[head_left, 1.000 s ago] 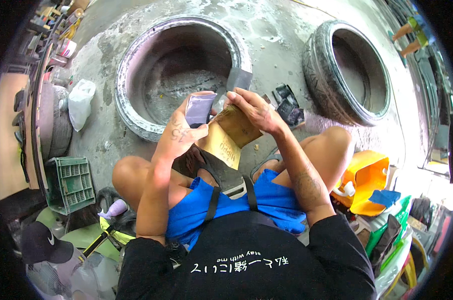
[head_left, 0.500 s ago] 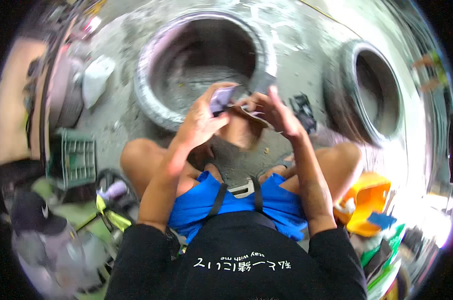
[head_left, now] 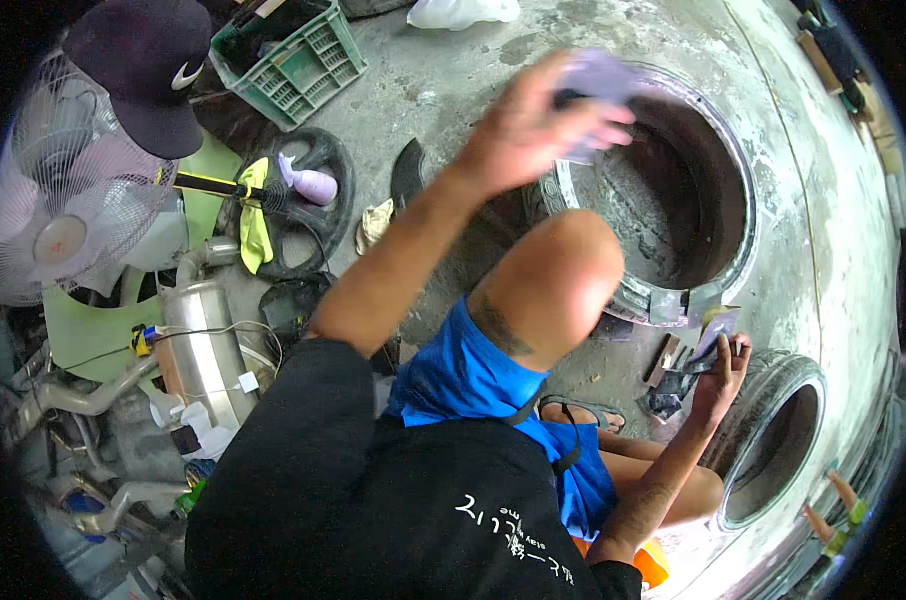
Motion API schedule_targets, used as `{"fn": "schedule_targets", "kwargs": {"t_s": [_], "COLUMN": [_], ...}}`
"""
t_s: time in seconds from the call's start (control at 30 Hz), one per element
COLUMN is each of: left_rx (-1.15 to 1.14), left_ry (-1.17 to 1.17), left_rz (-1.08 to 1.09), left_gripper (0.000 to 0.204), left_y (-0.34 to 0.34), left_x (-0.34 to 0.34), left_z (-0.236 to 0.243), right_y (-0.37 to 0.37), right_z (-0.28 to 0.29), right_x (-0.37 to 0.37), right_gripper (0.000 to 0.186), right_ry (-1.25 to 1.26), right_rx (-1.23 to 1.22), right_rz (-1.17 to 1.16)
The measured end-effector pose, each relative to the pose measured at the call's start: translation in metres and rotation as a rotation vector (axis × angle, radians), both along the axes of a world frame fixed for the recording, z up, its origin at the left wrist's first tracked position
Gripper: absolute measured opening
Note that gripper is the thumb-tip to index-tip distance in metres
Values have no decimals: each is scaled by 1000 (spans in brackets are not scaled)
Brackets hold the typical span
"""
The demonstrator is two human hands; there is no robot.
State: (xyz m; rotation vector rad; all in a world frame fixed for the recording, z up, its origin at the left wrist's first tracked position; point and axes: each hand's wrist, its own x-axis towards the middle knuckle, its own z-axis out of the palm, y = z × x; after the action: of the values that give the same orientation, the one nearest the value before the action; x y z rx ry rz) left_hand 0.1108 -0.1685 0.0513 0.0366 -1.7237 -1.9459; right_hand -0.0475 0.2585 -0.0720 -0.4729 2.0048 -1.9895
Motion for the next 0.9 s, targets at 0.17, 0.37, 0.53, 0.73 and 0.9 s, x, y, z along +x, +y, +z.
{"fn": "schedule_targets", "kwargs": {"t_s": [0.17, 0.37, 0.53, 0.73, 0.9], "left_rx": [104, 280, -177, -604, -832], "left_ry": [-649, -556, -639, -278, -265], "left_rz": [366, 441, 37, -772, -766], "left_gripper": [35, 39, 41, 48, 49], "left_y": [-69, -11, 52, 119, 120], "left_x": [86, 90, -38, -120, -122], "left_z": [-163, -257, -202, -214, -236], "right_y": [44, 18, 26, 36, 43], "right_z": [-6, 55, 78, 62, 38], "right_x": [-9, 38, 95, 175, 200], "right_gripper": [33, 48, 63, 64, 63], "right_ry": [50, 13, -148, -344, -398], "right_rx": [86, 182, -145, -260, -378], "right_rz": [-153, -308, -534, -722, -771]}}
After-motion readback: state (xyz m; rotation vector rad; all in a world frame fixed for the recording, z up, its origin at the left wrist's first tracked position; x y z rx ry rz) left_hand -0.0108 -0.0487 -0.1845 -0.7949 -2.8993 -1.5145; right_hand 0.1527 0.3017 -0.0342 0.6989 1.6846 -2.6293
